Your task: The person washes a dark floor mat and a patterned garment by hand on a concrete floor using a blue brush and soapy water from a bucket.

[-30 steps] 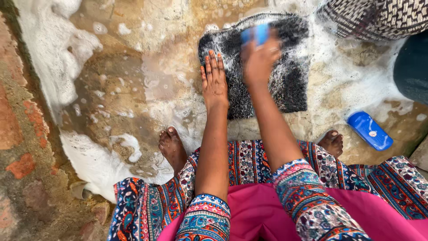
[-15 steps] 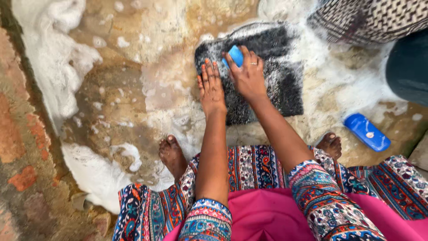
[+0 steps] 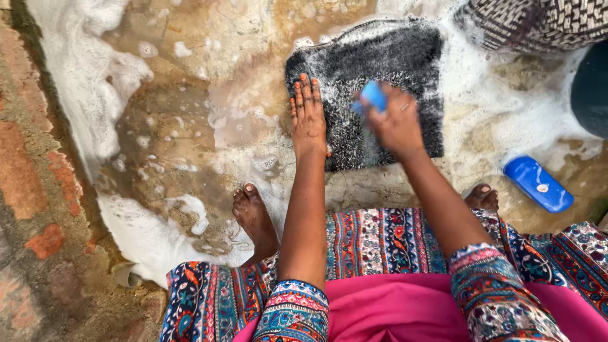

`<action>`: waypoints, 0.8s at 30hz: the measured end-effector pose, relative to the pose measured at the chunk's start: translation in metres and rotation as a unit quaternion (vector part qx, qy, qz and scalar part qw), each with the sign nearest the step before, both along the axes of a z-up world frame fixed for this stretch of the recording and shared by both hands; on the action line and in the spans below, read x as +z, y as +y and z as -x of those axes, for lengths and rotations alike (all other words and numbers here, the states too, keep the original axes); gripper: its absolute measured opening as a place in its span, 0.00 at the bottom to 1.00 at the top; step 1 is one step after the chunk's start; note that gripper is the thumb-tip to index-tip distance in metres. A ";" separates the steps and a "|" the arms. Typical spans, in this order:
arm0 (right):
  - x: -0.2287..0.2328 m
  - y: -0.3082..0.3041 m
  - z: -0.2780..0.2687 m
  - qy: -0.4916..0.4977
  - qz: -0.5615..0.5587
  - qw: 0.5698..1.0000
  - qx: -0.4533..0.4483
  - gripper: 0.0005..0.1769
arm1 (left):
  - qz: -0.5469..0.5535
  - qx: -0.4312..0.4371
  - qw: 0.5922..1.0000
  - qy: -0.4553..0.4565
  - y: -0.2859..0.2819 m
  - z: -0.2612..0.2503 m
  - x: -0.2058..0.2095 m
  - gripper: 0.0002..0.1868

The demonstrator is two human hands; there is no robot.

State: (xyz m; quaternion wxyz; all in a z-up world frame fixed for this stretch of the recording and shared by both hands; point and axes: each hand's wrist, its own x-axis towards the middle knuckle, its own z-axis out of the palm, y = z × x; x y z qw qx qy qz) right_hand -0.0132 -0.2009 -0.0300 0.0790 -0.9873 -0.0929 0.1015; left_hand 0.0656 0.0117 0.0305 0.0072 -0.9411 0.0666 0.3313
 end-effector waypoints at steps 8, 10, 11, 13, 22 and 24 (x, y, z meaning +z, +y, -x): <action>0.002 -0.026 0.008 -0.132 -0.008 0.964 -0.233 0.36 | 0.012 0.016 1.000 -0.008 -0.003 0.005 -0.007 0.61; 0.024 -0.005 0.064 -0.139 -0.083 0.953 -0.256 0.37 | 0.008 0.017 1.000 -0.001 0.004 0.008 -0.013 0.58; 0.034 0.006 0.086 -0.115 -0.047 0.957 -0.263 0.36 | 0.020 0.012 0.999 -0.028 0.004 0.010 -0.016 0.55; 0.035 0.016 0.091 -0.101 -0.020 0.953 -0.285 0.34 | 0.031 0.002 0.998 -0.062 0.006 0.011 -0.025 0.52; -0.036 -0.031 -0.122 -0.108 0.027 0.974 -0.197 0.34 | 0.037 0.030 0.999 0.019 0.005 0.012 -0.015 0.67; -0.038 -0.032 -0.114 -0.119 0.023 0.970 -0.209 0.34 | 0.048 0.020 0.989 -0.136 0.000 0.010 -0.019 0.53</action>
